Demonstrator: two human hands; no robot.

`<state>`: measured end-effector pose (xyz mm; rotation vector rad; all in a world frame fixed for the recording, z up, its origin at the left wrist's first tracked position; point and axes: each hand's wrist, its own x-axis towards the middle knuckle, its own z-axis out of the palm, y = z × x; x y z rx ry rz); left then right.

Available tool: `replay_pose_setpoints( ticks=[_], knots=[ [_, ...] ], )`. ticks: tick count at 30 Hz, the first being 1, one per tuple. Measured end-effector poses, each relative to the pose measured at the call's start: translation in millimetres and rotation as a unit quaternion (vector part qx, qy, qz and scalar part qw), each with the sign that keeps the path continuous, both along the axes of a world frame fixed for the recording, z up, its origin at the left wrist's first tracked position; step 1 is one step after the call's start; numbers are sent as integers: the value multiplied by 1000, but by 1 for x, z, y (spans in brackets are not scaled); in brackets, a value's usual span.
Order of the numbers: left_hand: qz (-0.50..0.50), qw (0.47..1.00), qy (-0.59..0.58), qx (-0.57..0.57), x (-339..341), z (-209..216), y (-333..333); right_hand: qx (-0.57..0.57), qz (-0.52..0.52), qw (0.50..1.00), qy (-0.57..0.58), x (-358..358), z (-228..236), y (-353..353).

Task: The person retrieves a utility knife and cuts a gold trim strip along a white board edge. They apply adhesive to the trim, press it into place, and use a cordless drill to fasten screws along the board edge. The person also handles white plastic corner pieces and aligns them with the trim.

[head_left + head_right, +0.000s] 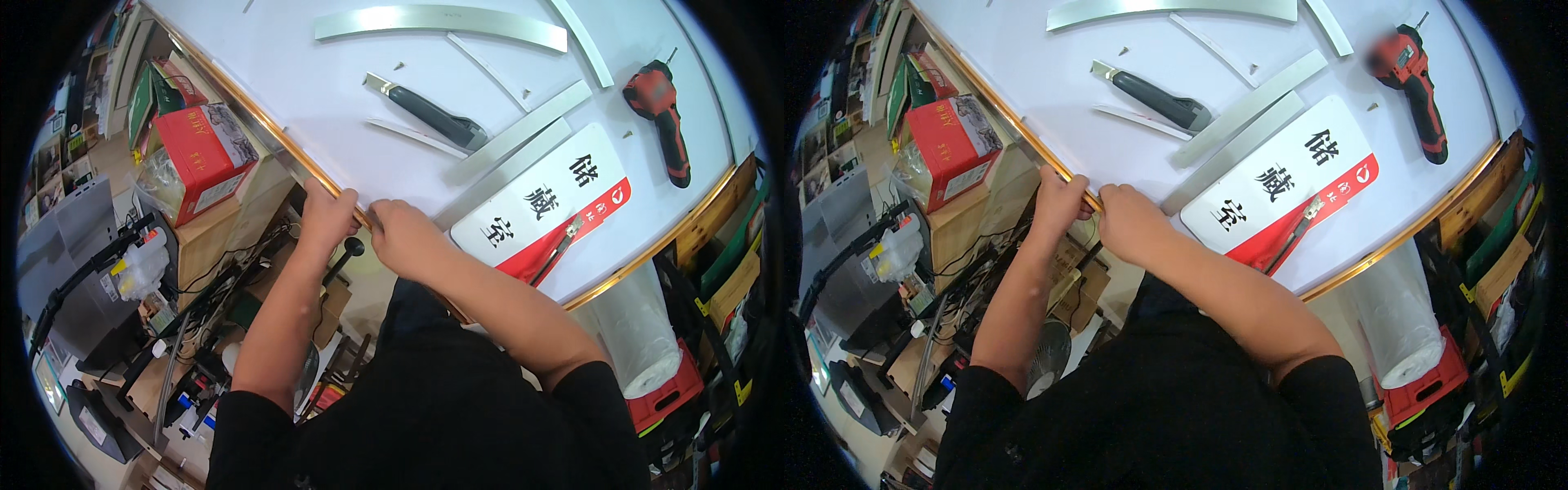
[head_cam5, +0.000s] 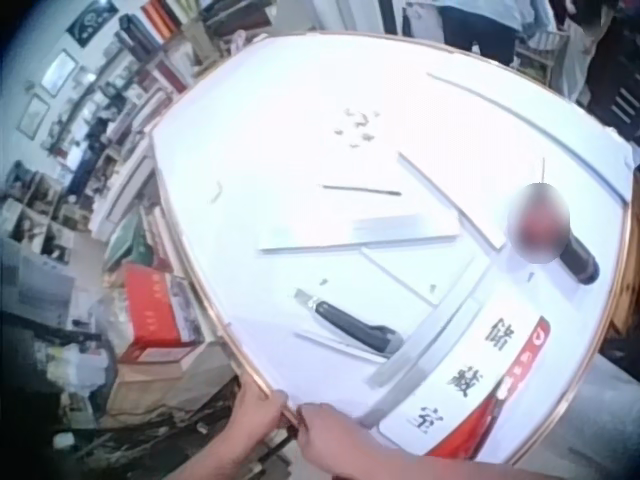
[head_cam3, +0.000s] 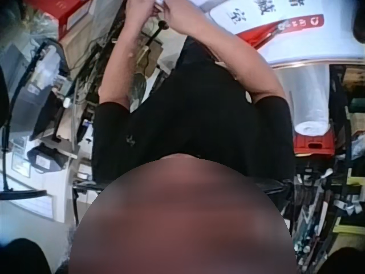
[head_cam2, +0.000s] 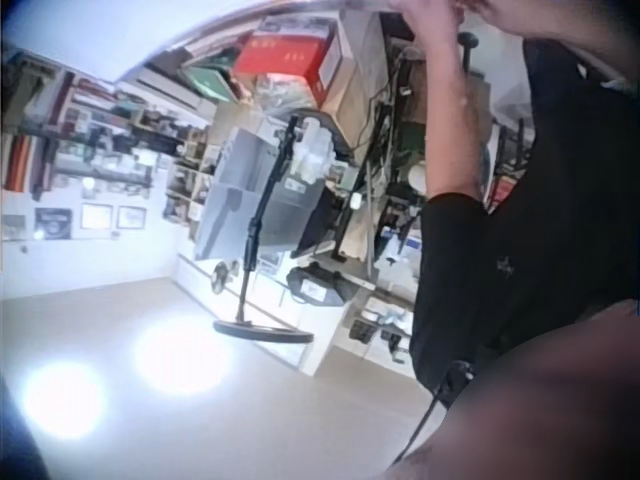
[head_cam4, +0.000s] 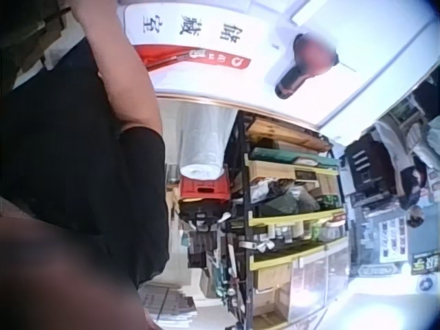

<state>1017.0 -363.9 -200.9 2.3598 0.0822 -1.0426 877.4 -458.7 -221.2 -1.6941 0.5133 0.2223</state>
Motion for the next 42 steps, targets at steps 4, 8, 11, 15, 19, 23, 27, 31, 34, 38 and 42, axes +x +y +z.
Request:
replay_pose_setpoints(
  ticks=[4, 8, 11, 15, 19, 23, 27, 31, 34, 38, 42],
  knots=[
    [12, 999, 37, -28, 5, 0, 4, 31, 38, 999, -11, 9, -7, -12],
    [-14, 999, 36, 0, 9, -3, 0, 117, 44, 990, 59, 10, 7, -16],
    [-21, 999, 44, 16, 12, -1, -1, 112, 54, 989, 77, 13, 13, -16],
    [-44, 996, 71, -17, 18, 3, 3, 28, 0, 997, 68, 9, 15, -25],
    [-13, 988, 115, -99, 22, 1, 22, -406, -79, 900, -139, 8, 14, -72],
    [20, 972, 143, -187, 23, -10, 43, -529, -1, 846, -63, 34, 6, -111],
    [44, 958, 166, -231, 21, -21, 55, -488, 24, 871, -52, 49, 1, -122],
    [55, 958, 171, -222, 19, -26, 55, -417, -70, 900, -105, 38, 12, -102],
    [70, 961, 158, -218, 14, -24, 53, -50, -120, 991, -14, -7, 40, -63],
    [76, 959, 163, -219, 12, -22, 53, 251, -153, 943, 155, -42, 50, -7],
    [75, 963, 153, -210, 12, -22, 54, -80, -38, 996, 15, -53, 41, 8]
  ],
)
